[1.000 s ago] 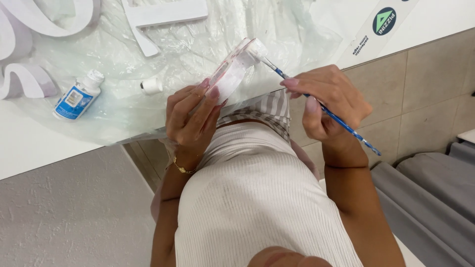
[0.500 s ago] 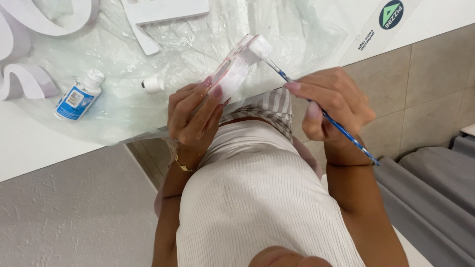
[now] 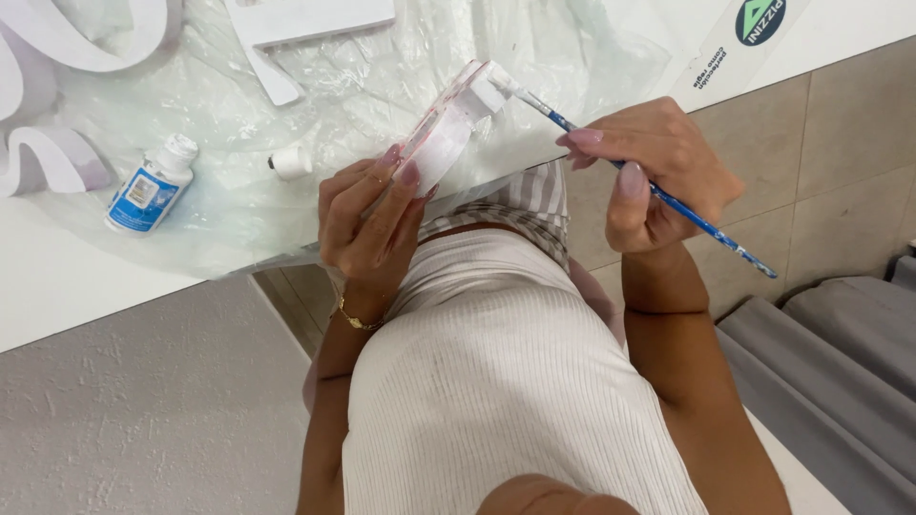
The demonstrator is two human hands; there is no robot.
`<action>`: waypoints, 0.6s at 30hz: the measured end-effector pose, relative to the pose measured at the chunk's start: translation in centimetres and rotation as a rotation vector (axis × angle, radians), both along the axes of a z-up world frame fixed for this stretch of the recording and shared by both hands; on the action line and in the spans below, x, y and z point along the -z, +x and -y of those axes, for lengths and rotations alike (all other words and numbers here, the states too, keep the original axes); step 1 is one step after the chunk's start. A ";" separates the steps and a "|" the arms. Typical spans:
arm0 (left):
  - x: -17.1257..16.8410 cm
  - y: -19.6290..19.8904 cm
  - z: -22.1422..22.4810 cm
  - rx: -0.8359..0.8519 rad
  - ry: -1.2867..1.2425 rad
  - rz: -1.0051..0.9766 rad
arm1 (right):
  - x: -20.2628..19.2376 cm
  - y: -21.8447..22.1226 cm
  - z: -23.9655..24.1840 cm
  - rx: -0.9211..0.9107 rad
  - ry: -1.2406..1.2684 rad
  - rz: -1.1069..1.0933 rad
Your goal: Painting large white decorative foam letters with white paint using a brush.
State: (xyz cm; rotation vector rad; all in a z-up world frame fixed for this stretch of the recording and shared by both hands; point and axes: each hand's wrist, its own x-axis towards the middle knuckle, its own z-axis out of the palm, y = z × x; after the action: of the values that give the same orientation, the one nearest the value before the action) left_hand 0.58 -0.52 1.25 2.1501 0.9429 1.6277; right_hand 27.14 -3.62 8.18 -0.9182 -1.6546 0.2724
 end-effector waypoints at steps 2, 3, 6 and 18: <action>0.1 0.1 -0.1 -0.024 0.007 -0.005 | 0.7 0.7 0.1 -0.043 -0.018 -0.029; 0.1 0.1 -0.2 -0.017 0.008 -0.001 | 1.0 1.4 0.5 -0.086 0.033 -0.016; -0.2 0.0 -0.1 -0.004 0.002 -0.005 | 0.7 1.6 2.3 -0.246 -0.161 0.201; 1.6 -0.4 -1.0 0.050 0.098 0.086 | 4.0 -2.9 1.4 0.040 0.318 0.399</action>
State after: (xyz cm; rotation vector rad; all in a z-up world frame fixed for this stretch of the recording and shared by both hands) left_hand 0.19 0.46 -0.33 2.1285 0.7928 1.7611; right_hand 24.28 -5.02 4.23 -0.7943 -1.9699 -0.2128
